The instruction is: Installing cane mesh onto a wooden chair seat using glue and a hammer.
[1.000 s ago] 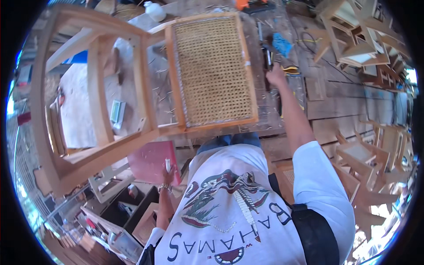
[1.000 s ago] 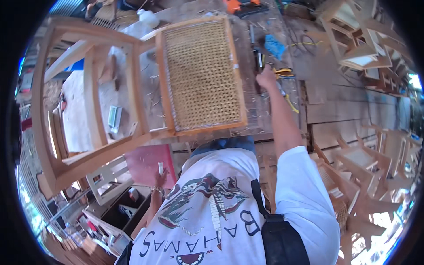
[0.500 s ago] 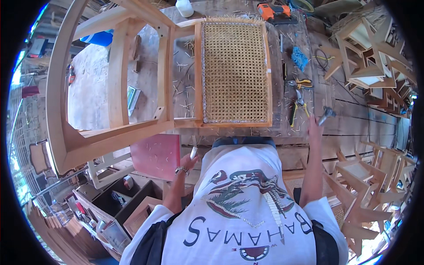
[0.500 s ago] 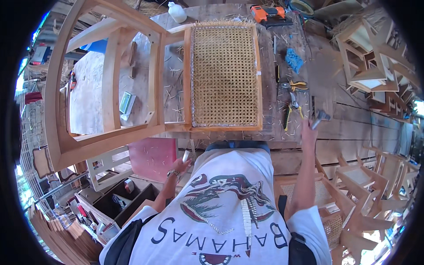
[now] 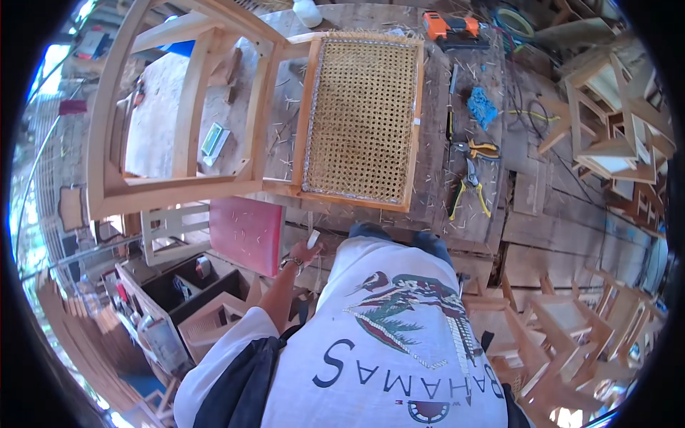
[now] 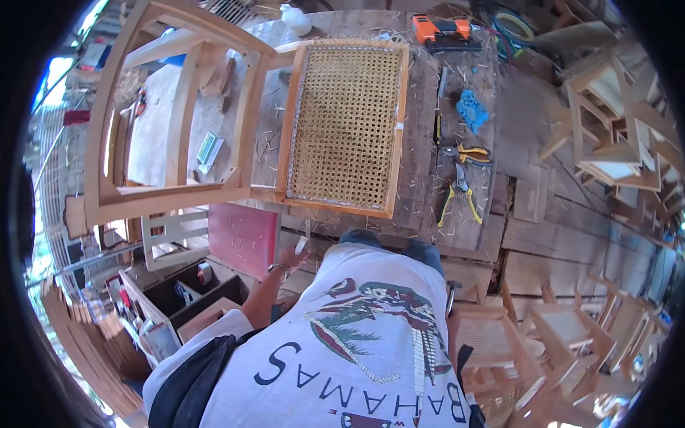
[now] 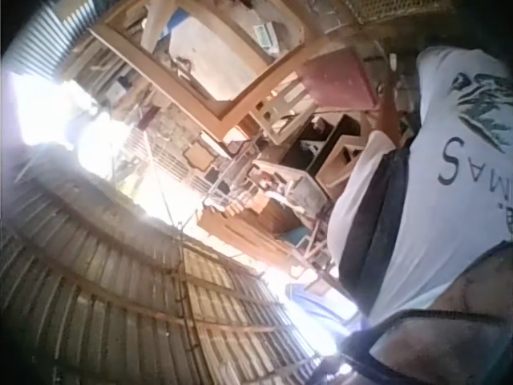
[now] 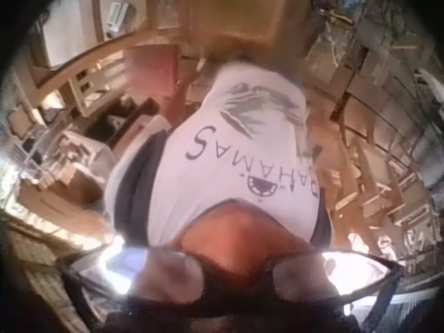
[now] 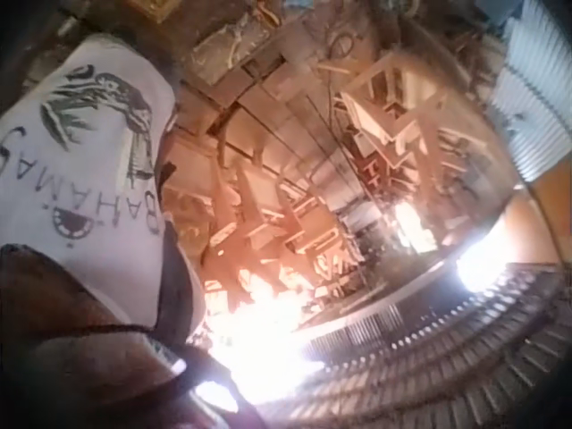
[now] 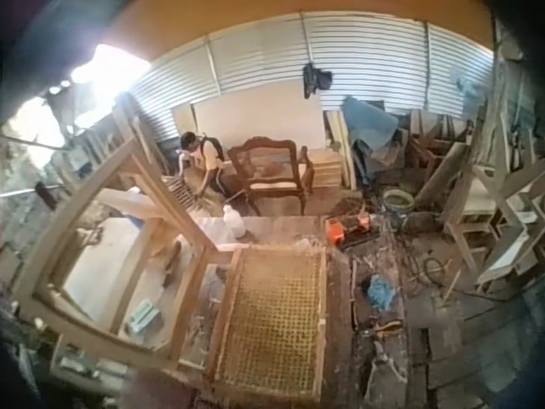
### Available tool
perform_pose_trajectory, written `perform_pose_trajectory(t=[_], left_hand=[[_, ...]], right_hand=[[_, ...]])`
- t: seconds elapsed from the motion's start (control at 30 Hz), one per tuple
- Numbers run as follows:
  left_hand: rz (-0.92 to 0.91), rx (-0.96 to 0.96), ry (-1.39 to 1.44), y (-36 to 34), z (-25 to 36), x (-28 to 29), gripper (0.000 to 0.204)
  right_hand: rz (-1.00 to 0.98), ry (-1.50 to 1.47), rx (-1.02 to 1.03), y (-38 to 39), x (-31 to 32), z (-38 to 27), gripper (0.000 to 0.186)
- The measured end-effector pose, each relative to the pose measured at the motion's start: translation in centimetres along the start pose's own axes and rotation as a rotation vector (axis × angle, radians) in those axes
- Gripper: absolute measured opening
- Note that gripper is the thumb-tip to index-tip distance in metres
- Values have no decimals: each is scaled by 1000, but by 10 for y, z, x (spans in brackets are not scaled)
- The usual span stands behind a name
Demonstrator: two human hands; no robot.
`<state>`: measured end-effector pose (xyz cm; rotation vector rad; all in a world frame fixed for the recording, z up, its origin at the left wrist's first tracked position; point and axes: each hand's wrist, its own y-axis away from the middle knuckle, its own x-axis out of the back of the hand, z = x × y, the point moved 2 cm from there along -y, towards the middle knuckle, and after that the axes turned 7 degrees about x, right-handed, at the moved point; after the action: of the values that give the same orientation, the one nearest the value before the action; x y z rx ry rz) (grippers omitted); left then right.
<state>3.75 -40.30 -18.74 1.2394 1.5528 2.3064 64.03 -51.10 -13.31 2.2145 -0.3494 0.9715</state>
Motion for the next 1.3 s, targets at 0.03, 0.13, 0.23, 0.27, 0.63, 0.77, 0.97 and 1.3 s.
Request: perform_pose_trajectory(t=[0.03,0.13,0.23,0.27,0.63,0.77,0.97,1.3], left_hand=[[15,15,12,5,2,-8,57],[-74,-7,136,23,0,-51,53],[-120,-29,220,40,1,-94,46],[-126,-40,235,65,60,-93,46],[-68,-1,-95,62,64,-96,39],[-42,-76,-168,22,48,-71,50],[-162,-77,-89,19,14,3,52],[-169,-43,-451,-70,-38,30,50]], right_hand=[[-60,-10,-30,-9,7,4,35],[-251,-27,-141,-22,44,12,35],[-441,-28,-262,-29,81,20,35],[-470,-21,-303,-33,89,25,35],[-244,-240,-509,-29,118,56,31],[-246,-337,-419,21,91,47,31],[-165,-111,-394,108,-10,157,42],[-284,102,-271,133,-98,52,40]])
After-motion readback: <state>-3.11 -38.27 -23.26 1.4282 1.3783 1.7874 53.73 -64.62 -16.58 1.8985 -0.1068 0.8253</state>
